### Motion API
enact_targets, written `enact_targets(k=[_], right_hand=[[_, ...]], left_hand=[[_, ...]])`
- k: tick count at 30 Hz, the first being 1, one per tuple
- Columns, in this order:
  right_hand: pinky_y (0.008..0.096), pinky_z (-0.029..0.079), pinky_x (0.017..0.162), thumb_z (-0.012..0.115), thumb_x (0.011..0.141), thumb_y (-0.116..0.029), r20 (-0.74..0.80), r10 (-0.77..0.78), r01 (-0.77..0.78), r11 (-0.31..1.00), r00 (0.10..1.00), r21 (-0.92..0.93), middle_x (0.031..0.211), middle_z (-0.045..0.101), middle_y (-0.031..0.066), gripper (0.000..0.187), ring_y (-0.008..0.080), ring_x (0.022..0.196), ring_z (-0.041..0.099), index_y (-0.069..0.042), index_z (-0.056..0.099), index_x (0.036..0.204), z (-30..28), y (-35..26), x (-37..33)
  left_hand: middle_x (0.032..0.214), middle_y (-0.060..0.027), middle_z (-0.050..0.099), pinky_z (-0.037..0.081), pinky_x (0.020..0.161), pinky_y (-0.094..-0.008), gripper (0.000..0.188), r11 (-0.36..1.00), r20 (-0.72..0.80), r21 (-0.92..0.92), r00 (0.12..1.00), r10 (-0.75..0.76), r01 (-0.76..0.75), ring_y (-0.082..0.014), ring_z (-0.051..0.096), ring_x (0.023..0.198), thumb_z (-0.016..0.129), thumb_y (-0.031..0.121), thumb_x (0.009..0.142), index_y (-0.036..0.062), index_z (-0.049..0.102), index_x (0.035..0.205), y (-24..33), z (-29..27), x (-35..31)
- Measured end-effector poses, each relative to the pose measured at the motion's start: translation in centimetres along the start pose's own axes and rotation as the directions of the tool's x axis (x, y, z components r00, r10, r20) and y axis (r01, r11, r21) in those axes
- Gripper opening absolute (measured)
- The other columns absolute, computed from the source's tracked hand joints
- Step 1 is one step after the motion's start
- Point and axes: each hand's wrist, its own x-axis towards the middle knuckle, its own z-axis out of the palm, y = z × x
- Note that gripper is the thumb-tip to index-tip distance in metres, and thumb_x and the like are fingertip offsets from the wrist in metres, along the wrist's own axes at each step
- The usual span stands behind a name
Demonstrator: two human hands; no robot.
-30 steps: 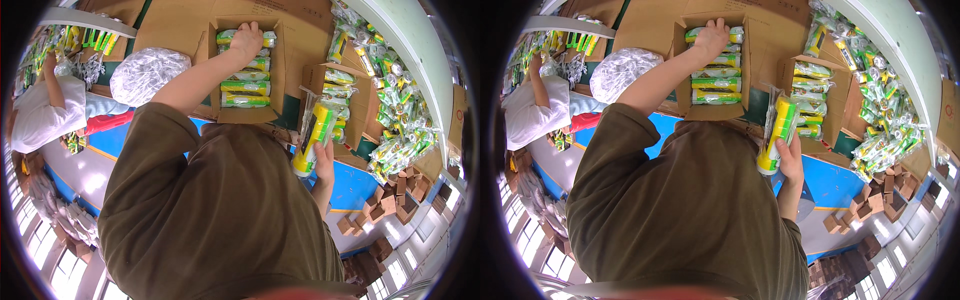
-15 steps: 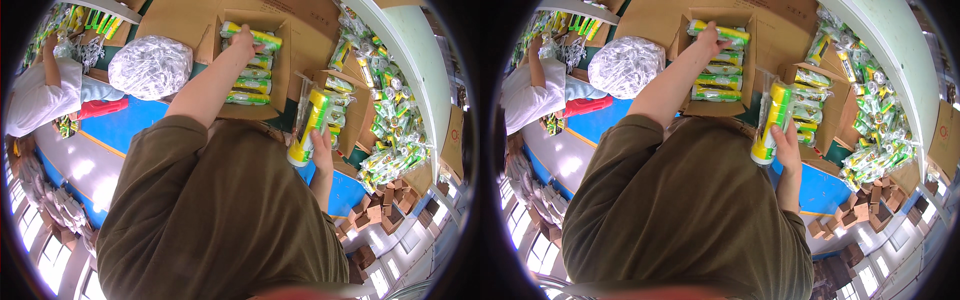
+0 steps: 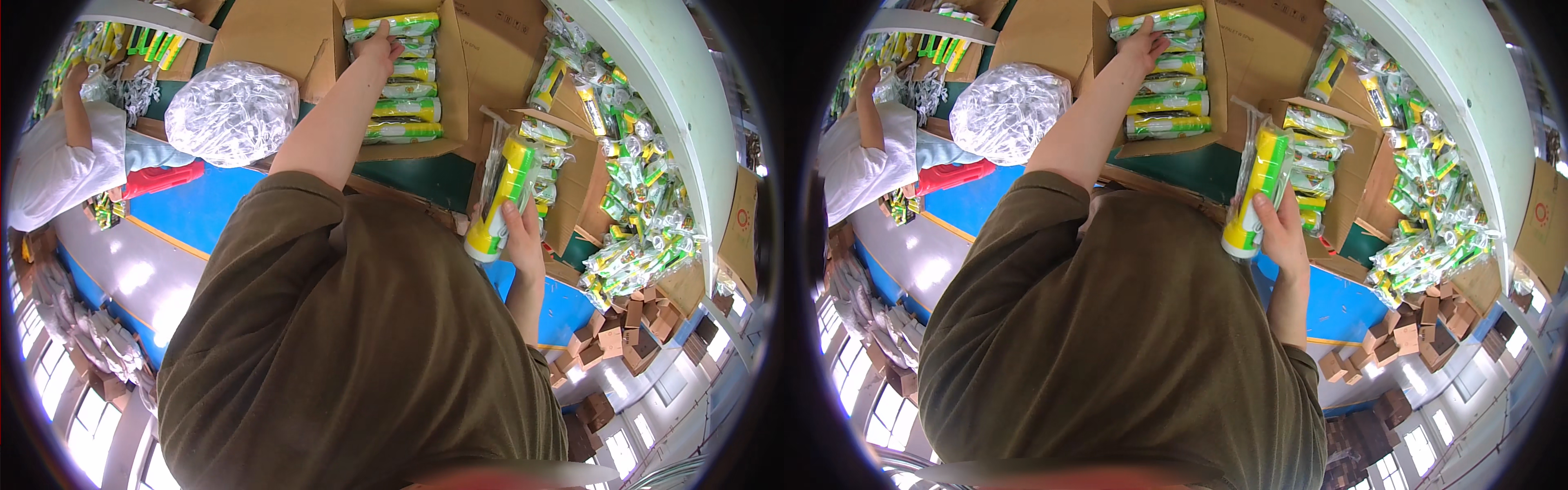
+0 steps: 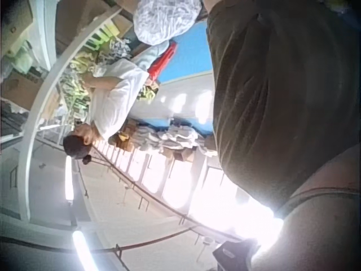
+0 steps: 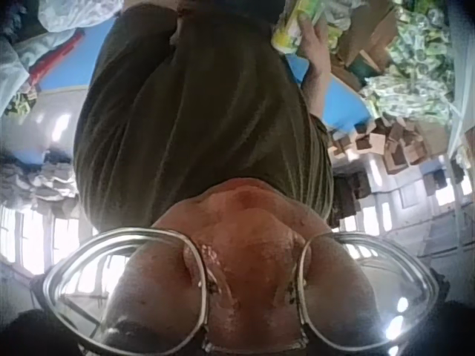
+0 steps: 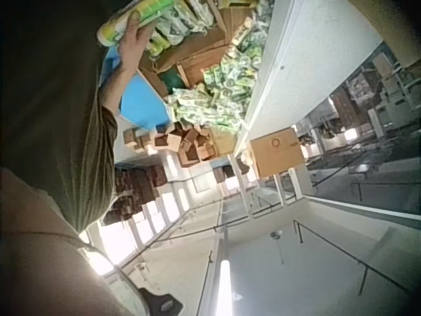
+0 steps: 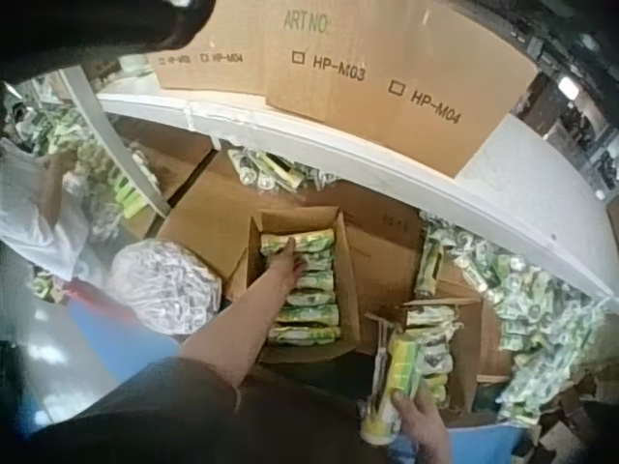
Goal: The person stocks individual packaged products into a cardboard box, then seals the box with a handheld tape dispenser. The sealed box is then placed onto a storage shelf.
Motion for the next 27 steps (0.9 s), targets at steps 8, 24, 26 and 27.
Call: enact_targets(k=[8,24,26,27], right_hand=[[0.0375,0.044,0.096,0.058,0.096,-0.025,0.111,-0.355,0.327,0.636,0.928,-0.699,0.121,0.06,0.0174,0.052,0.0308,0.112,0.059,0.0,0.039,0.137,5.6,-7.7,7.4],[0.0434,0.053,0.08,0.064,0.088,-0.026,0.35,-0.047,0.344,-0.102,0.936,-0.933,0.101,0.065,0.0178,0.038,0.0342,0.096,0.064,-0.002,0.055,0.117,13.1,1.1,20.9],[0.0424,0.052,0.081,0.065,0.086,-0.024,0.446,-0.23,0.409,-0.191,0.865,-0.892,0.104,0.062,0.0157,0.037,0.0334,0.098,0.063,-0.003,0.056,0.116,11.6,3.0,21.0],[0.0414,0.052,0.083,0.066,0.084,-0.022,0.537,-0.394,0.451,-0.294,0.746,-0.843,0.106,0.059,0.0136,0.037,0.0326,0.099,0.062,-0.005,0.057,0.116,11.0,3.7,21.1]], left_hand=[[0.11,-0.0222,0.063,0.047,0.099,-0.0441,0.064,0.049,0.568,0.599,0.467,0.678,-0.799,-0.0363,0.058,0.109,0.066,0.036,0.089,-0.0056,0.042,0.133,8.8,-5.7,-15.4],[0.12,-0.0309,0.057,0.046,0.094,-0.0466,0.073,0.111,0.607,0.794,0.787,-0.106,-0.598,-0.0413,0.057,0.111,0.051,0.011,0.083,0.0018,0.02,0.149,6.2,-16.9,-14.8],[0.12,-0.0302,0.057,0.046,0.094,-0.0466,0.073,0.145,0.612,0.788,0.787,-0.078,-0.598,-0.0412,0.057,0.111,0.051,0.011,0.084,0.0022,0.02,0.149,6.2,-17.1,-15.0],[0.121,-0.0294,0.057,0.045,0.095,-0.0466,0.073,0.152,0.605,0.793,0.791,-0.089,-0.59,-0.0412,0.057,0.111,0.052,0.011,0.084,0.002,0.02,0.149,6.4,-17.0,-15.1]])
